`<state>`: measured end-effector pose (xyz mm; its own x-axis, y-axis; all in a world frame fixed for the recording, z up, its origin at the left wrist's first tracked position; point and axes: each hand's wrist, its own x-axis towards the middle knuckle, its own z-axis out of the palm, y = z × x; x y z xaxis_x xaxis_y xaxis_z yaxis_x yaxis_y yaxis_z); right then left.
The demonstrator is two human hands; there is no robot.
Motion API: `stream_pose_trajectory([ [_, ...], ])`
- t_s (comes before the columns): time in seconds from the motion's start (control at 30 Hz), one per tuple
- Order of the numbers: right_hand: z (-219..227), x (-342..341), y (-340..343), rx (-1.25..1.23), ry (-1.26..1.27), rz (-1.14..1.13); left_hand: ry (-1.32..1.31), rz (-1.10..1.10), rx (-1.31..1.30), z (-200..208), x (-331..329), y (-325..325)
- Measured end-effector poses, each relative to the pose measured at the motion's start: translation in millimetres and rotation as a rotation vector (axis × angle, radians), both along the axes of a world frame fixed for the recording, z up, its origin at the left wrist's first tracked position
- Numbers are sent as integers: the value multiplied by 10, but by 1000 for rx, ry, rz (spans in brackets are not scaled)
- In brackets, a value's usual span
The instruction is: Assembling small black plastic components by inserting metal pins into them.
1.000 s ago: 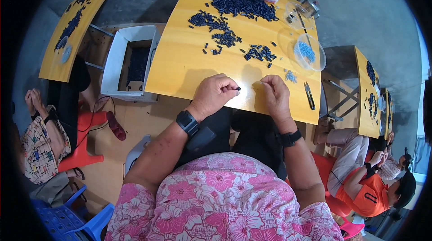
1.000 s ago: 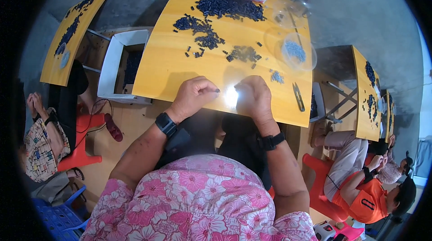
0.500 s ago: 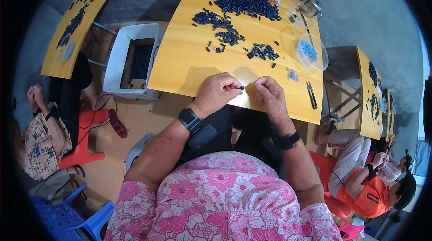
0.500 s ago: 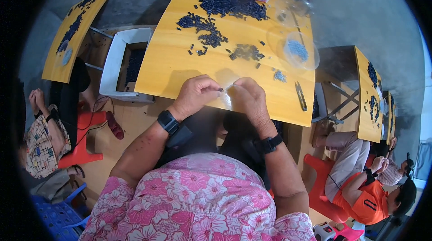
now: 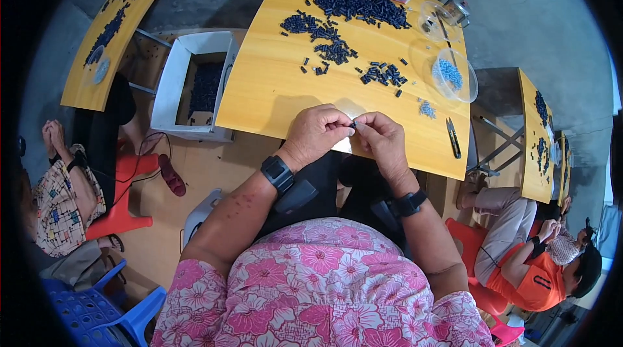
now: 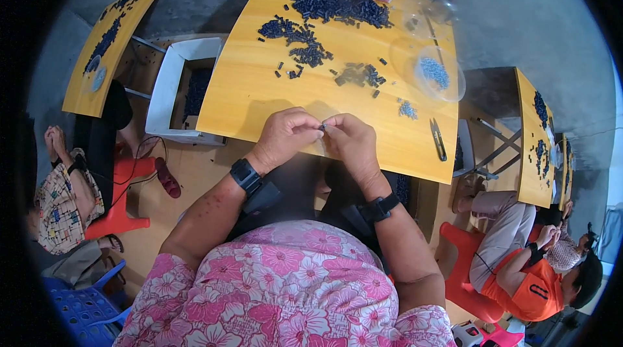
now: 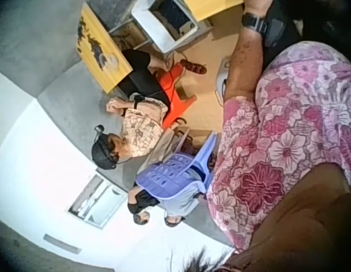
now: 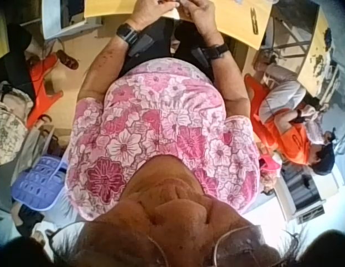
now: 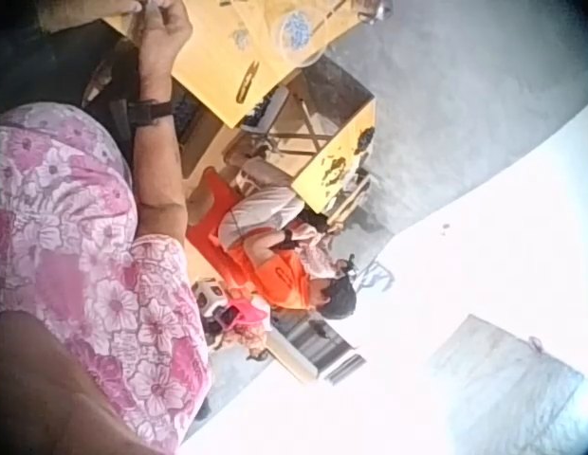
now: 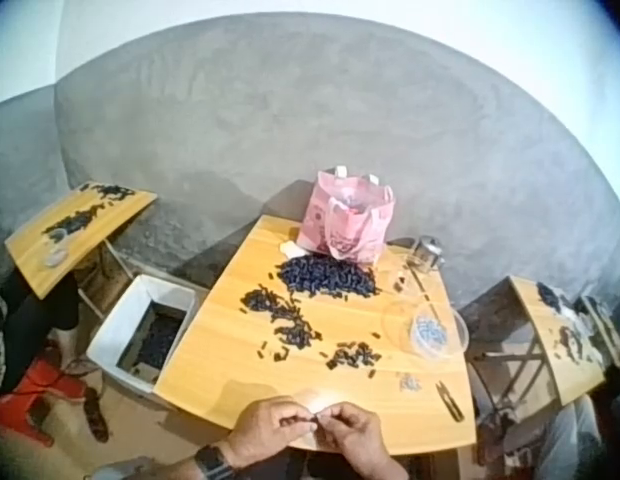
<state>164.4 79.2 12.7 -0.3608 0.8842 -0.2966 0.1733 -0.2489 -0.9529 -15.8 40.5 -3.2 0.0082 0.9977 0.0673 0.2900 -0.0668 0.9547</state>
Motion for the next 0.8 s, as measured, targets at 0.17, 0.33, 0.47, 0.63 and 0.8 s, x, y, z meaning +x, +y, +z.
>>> stream_pose_trajectory([
  [0.17,18,-51,-48,89,-60,-84,10,31,7,-21,12,-7],
  [0.33,-10,-5,-46,75,-50,-72,37,40,9,6,22,-1],
  [0.47,-5,-19,-67,78,-7,-80,17,62,8,-16,35,-3],
  [0.63,-35,-54,-82,131,-22,-102,26,72,0,-16,41,8],
  [0.8,-58,-53,-41,142,-50,-81,16,70,-8,-11,42,7],
])
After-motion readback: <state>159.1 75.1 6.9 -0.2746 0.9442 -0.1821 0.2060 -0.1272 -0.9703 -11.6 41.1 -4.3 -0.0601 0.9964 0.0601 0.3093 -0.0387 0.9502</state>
